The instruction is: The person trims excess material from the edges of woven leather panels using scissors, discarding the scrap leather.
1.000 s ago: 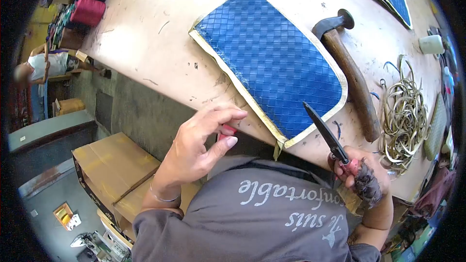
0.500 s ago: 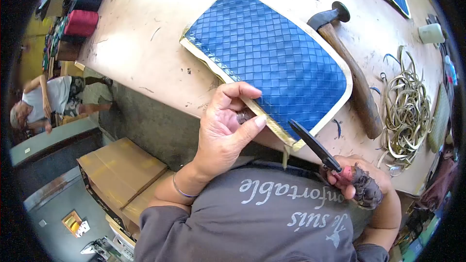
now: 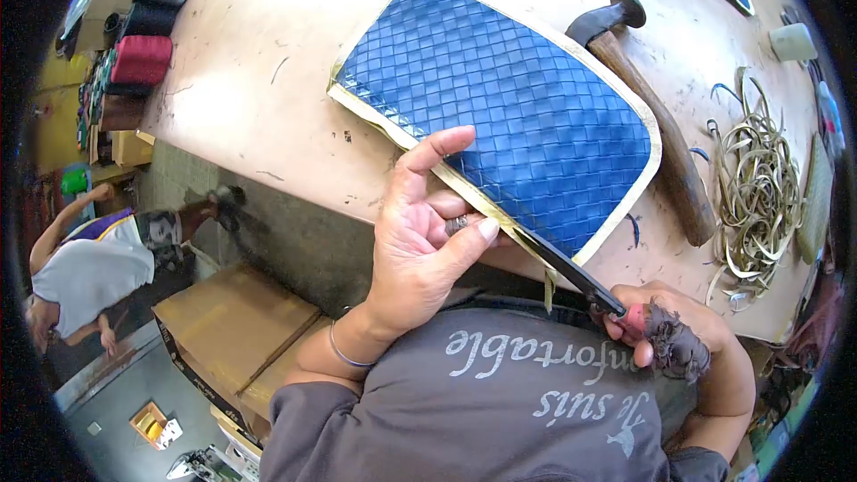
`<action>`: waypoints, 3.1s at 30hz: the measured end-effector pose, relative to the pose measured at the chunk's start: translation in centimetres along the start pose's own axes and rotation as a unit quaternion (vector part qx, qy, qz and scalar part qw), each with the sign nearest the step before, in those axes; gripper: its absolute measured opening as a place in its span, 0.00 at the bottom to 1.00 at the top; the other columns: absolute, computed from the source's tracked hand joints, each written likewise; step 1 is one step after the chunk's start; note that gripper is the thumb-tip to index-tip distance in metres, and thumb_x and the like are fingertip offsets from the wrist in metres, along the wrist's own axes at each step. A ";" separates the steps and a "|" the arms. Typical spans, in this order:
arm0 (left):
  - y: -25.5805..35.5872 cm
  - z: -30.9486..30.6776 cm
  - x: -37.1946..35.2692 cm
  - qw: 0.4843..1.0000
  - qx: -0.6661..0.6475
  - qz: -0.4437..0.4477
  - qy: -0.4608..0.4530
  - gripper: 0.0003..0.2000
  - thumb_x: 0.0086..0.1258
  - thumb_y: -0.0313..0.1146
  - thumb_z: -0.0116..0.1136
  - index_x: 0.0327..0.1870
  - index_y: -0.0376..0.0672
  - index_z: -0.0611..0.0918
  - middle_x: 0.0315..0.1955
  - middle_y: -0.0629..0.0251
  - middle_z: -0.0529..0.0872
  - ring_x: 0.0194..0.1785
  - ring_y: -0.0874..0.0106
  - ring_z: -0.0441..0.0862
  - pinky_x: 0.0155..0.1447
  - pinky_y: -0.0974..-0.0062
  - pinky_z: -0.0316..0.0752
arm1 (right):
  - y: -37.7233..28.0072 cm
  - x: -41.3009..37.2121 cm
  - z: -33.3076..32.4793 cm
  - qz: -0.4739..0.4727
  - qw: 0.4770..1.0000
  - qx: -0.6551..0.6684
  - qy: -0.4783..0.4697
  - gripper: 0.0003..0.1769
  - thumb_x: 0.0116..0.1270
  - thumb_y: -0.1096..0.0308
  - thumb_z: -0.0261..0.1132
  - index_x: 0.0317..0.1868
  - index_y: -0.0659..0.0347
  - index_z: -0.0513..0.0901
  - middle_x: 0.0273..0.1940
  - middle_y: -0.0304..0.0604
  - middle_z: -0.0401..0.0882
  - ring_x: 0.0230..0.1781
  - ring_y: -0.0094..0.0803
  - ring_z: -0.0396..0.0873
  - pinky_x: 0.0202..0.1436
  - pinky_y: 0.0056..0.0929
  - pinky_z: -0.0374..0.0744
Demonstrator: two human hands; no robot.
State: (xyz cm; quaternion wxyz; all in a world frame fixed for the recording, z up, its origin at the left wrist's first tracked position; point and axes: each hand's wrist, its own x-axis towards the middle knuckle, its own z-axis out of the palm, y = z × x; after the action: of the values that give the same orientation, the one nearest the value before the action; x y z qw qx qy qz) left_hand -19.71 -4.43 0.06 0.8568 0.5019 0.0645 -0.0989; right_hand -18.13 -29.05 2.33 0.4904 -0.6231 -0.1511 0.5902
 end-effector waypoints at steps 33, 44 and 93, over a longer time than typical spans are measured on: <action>-0.3 0.0 0.0 0.999 -0.021 0.022 -0.015 0.28 0.58 0.14 0.43 0.59 0.37 0.51 0.45 0.51 0.71 0.47 0.69 0.74 0.51 0.72 0.72 | -0.9 0.5 0.6 0.009 0.998 0.045 0.036 0.27 0.52 0.42 0.58 0.23 0.60 0.64 0.17 0.40 0.63 0.18 0.34 0.64 0.22 0.31 0.64; -0.3 0.0 -0.1 1.000 -0.022 -0.001 -0.013 0.26 0.58 0.14 0.41 0.59 0.37 0.52 0.45 0.53 0.73 0.48 0.72 0.72 0.53 0.76 0.68 | -2.4 0.3 0.6 0.005 0.995 -0.089 0.044 0.20 0.49 0.53 0.63 0.27 0.63 0.70 0.18 0.44 0.68 0.19 0.40 0.70 0.23 0.32 0.68; 11.7 2.9 4.4 0.875 0.363 0.232 -0.220 0.11 0.46 0.22 0.57 0.30 0.37 0.71 0.25 0.71 0.72 0.31 0.83 0.68 0.35 0.86 0.66 | -13.8 4.0 -2.4 -0.513 0.793 -0.208 0.256 0.24 0.50 0.56 0.66 0.42 0.62 0.70 0.35 0.39 0.73 0.21 0.17 0.68 0.24 0.15 0.69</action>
State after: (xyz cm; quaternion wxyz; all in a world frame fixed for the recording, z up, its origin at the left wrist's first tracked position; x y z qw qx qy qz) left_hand -12.64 -1.88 10.43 0.6050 0.7433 -0.2845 -0.0212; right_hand -9.56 -20.54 10.45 0.6005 -0.6694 -0.4366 0.0260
